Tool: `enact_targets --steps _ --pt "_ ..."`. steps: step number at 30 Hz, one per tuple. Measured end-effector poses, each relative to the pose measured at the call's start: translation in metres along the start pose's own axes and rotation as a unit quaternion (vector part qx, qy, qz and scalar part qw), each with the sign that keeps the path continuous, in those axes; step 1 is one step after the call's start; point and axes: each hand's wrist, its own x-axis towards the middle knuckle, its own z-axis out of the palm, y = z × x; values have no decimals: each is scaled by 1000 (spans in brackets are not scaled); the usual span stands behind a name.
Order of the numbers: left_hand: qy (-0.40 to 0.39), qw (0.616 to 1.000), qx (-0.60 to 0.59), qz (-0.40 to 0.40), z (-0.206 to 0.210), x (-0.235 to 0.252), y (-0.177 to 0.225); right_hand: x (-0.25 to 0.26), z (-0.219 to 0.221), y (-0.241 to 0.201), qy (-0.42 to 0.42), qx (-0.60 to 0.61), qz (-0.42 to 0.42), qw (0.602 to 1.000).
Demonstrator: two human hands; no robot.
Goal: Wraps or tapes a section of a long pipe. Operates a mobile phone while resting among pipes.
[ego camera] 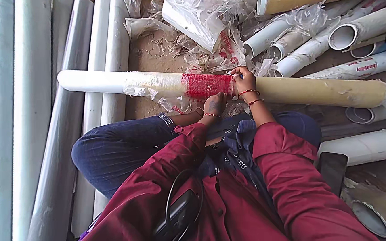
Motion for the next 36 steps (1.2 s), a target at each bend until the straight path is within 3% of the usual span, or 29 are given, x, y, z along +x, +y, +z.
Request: enact_targets --steps 10,17,20,25,30,33,36 --pt "44 998 34 25 3 -6 -3 1 0 0 4 2 -2 1000" --pt "119 985 47 117 9 -1 -11 0 1 0 -1 -1 -15 1000" --pt "126 983 70 109 13 0 -7 0 1 0 1 -1 -15 1000" --pt "75 997 22 20 1 -1 -1 1 1 2 0 4 -16 1000" --pt "137 989 -57 -9 -9 0 -22 3 0 3 7 2 -23 1000" --pt "89 995 -38 14 -13 -5 -18 4 2 3 2 -6 -33 999" --pt "24 999 -24 -22 -10 -1 0 4 2 4 -1 -6 -35 999"
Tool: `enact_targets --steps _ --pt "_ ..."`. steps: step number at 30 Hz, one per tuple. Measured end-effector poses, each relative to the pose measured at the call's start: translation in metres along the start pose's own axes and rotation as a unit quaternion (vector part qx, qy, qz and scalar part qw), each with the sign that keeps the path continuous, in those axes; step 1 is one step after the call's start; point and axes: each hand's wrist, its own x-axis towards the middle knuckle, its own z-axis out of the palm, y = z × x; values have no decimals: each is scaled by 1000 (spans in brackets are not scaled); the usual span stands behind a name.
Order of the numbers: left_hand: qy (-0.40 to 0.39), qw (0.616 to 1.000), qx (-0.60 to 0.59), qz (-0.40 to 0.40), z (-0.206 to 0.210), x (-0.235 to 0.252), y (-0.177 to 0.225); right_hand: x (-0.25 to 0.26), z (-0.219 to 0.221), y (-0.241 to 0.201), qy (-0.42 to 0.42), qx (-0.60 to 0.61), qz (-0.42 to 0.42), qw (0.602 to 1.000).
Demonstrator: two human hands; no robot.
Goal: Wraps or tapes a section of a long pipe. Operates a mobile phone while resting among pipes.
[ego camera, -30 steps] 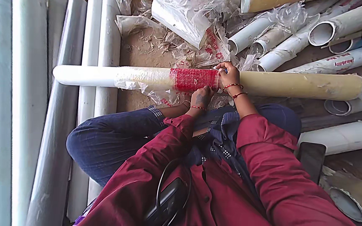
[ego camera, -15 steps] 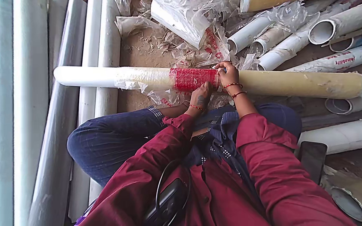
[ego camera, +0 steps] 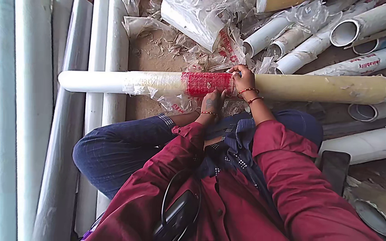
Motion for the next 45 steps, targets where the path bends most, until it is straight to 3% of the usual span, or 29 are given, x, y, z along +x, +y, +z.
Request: enact_targets --steps 2,8,15,18,23,26,29,32,36,39,45 --pt "-15 1000 -11 -17 0 5 3 -1 3 -2 2 6 -9 1000" --pt "14 999 -31 35 6 6 3 -3 -1 -2 5 18 -9 1000" --pt "22 998 -65 -13 9 3 2 -4 -4 -5 -10 30 6 999" --pt "34 989 -137 -34 18 2 -3 -6 -5 -3 2 33 8 999" --pt "41 910 -377 -167 37 2 -8 -12 -5 -1 3 30 6 1000" --pt "20 869 -447 -209 35 -2 -7 -14 -4 0 -5 28 2 1000" --pt "3 924 -329 -193 35 -2 -29 -15 -4 1 -14 19 -9 1000" --pt "-9 971 -207 -116 46 -4 -67 -15 -3 0 -22 -2 -29 999" --pt "-30 991 -120 -57 14 -27 -37 -18 -2 -2 -25 -11 -34 999" --pt "-42 984 -166 -46 11 -15 -25 -19 -2 -2 -26 -17 -35 999" --pt "-62 920 -361 -142 29 9 -14 -26 -1 6 -25 -31 -58 998"
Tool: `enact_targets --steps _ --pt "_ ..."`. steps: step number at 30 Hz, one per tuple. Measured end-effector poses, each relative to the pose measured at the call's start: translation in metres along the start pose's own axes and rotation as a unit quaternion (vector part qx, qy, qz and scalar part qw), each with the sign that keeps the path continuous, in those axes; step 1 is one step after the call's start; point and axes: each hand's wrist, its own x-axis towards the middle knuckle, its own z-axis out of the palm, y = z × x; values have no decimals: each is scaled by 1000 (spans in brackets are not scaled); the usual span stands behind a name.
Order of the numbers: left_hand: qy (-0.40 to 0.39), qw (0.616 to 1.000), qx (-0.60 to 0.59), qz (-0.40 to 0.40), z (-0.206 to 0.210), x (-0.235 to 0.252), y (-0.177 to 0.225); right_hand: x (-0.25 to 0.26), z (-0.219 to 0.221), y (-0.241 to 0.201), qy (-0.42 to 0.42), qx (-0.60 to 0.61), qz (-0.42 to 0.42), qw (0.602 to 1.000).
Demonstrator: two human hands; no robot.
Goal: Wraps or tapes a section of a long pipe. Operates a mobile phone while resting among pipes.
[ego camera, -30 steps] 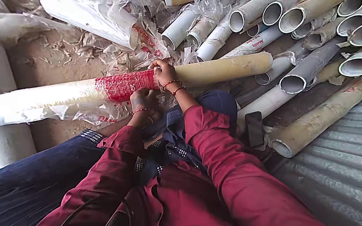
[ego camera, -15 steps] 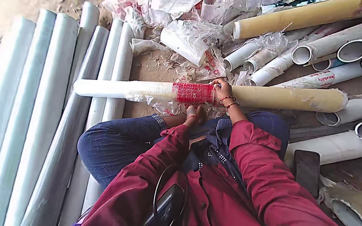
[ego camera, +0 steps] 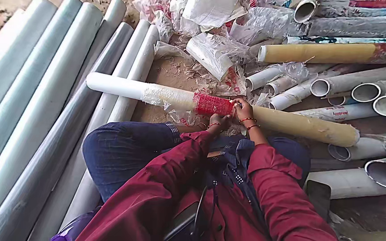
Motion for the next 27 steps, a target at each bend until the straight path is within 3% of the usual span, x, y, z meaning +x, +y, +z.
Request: enact_targets --steps 4,10,15,18,20,22,24,27 --pt "0 993 -1 119 -1 6 -20 8 4 7 39 7 -26 999" --pt "15 988 -41 149 -1 3 -17 16 3 14 78 17 -19 997" --pt "57 962 -260 55 24 -1 -27 18 2 23 109 0 -50 993" --pt "67 948 -312 17 29 -12 -30 22 4 24 131 -29 -48 990" --pt "62 966 -248 49 25 -12 -34 26 6 20 139 -52 -47 988" --pt "48 991 -79 93 14 -10 -38 25 8 17 135 -60 -32 989" --pt "28 990 71 118 3 -12 -34 25 8 16 126 -72 -24 989" --pt "14 977 162 138 -2 -9 -29 26 15 18 132 -116 -48 983"
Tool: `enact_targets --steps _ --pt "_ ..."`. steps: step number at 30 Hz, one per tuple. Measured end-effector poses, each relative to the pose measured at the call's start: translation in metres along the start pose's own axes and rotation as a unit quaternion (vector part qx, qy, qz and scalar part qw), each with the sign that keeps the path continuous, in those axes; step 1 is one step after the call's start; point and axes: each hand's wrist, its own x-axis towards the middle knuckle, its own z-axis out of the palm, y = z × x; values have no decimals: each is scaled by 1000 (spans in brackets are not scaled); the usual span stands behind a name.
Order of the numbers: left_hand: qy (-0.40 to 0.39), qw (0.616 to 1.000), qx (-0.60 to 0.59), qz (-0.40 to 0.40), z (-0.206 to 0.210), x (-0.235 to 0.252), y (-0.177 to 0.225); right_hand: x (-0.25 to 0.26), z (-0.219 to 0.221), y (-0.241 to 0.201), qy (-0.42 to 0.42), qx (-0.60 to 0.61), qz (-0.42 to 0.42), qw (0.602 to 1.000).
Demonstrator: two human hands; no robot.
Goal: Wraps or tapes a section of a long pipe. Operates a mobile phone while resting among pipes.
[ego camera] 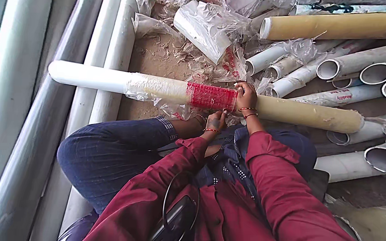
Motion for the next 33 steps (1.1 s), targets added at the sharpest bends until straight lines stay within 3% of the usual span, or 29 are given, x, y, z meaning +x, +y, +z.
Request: enact_targets --steps 3,10,16,20,28,31,33 --pt "-33 999 -3 -16 -4 1 5 -1 3 1 5 -10 -5 1000" --pt "-3 998 58 30 -7 4 13 0 6 4 26 -4 -25 999" --pt "55 990 86 102 4 6 -2 -1 4 7 59 6 -28 998" --pt "103 987 65 106 9 4 -6 -3 5 10 71 12 -42 997" --pt "92 995 -48 -12 12 -7 2 -7 7 8 96 1 -48 994" --pt "52 996 -68 -21 2 -25 1 -6 8 8 100 6 -50 994" --pt "32 997 -75 16 -7 -57 -11 3 3 9 87 21 -30 996"
